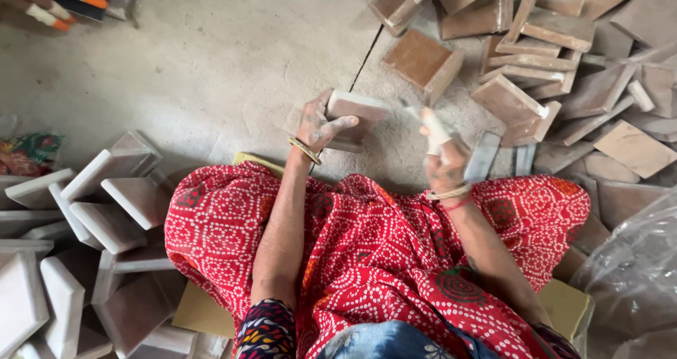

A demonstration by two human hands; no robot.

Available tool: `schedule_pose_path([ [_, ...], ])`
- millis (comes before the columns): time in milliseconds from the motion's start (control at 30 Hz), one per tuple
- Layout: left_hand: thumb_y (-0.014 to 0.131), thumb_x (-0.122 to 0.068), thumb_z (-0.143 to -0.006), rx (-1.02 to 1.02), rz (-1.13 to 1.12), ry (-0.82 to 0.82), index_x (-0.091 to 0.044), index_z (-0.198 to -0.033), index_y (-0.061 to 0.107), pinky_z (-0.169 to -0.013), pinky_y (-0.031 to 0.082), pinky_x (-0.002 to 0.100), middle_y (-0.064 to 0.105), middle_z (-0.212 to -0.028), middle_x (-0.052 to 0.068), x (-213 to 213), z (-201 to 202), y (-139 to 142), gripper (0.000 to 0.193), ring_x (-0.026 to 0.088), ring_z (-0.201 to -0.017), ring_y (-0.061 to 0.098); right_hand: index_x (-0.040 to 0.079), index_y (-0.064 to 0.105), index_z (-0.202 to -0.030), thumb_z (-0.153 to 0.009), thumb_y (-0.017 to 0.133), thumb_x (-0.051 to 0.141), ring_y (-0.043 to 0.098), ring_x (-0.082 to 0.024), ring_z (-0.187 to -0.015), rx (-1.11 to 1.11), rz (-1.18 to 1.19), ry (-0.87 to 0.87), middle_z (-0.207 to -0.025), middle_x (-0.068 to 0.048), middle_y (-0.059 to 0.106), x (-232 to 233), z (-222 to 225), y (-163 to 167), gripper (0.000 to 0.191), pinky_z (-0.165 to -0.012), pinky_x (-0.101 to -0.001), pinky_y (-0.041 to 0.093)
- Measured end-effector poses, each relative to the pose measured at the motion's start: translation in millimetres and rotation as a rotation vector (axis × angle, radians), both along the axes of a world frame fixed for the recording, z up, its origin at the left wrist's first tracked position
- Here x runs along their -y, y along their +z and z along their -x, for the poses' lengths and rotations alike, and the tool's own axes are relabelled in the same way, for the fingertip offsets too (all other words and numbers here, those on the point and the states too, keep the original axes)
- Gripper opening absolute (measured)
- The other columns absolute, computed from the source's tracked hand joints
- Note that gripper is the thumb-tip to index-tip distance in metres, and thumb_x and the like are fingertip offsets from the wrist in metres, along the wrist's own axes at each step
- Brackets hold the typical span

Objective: The person sits on the floor and sands small rectangular blocks using a sanding block. They pick up blocks from a pile, rub them against a surface, and place them aside. Another person is visible nearby doing the same task.

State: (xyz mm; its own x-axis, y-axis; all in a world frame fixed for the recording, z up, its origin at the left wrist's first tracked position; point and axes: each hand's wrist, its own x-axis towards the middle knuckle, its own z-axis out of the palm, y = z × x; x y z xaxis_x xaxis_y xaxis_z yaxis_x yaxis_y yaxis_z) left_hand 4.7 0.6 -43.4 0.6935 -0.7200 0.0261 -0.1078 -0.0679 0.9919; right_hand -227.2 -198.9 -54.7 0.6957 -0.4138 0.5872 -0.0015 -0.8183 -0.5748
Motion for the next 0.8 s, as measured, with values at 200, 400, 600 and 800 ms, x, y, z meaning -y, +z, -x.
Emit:
schedule_pose_path([
  [200, 0.088, -0.029, -0.08, -0.004, 0.013, -0.091, -0.005, -0.111, 0.068, -0.085, 0.059, 0.035, 0.076, -0.099, 0.008, 6.9, 1.0, -1.3, 0.044, 0.018, -0.094, 0.072, 0.0, 0.067, -0.13, -0.102, 0.046, 0.007, 0.068, -0.036, -0.125, 0.095, 0.26, 0.101, -0.127, -0.021, 0.072, -26.9, -75.1, 11.4, 0.036, -0.106, -0.0433, 0.059],
  [400, 0.085, -0.019, -0.08, -0.043, -0.075, -0.074, -0.003, -0.119, 0.064, -0.086, 0.06, 0.032, 0.076, -0.103, 0.008, 19.3, -0.7, 1.6, 0.047, 0.013, -0.094, 0.072, -0.004, 0.068, -0.13, -0.084, 0.052, -0.004, 0.062, -0.04, -0.13, 0.041, 0.289, 0.181, -0.134, -0.021, 0.066, -53.4, -99.0, 56.5, 0.048, -0.112, -0.0479, 0.052],
  [600, 0.085, -0.013, -0.083, -0.171, 0.182, -0.075, 0.0, -0.127, 0.061, -0.094, 0.056, 0.031, 0.074, -0.109, 0.008, 16.3, 0.4, -1.7, 0.052, 0.013, -0.102, 0.067, 0.003, 0.071, -0.131, -0.09, 0.063, -0.01, 0.064, -0.034, -0.129, 0.046, 0.501, 0.181, -0.135, -0.016, 0.068, -32.2, -105.9, 66.4, 0.044, -0.112, -0.0449, 0.054],
  [800, 0.079, -0.01, -0.085, -0.194, 0.053, -0.055, 0.002, -0.121, 0.064, -0.084, 0.058, 0.032, 0.075, -0.104, 0.009, 24.5, -0.6, -18.4, 0.041, 0.015, -0.093, 0.069, 0.002, 0.073, -0.127, -0.083, 0.06, -0.012, 0.066, -0.033, -0.127, -0.014, 0.463, 0.17, -0.132, -0.016, 0.07, -21.9, -97.4, 50.8, 0.047, -0.108, -0.0442, 0.057],
])
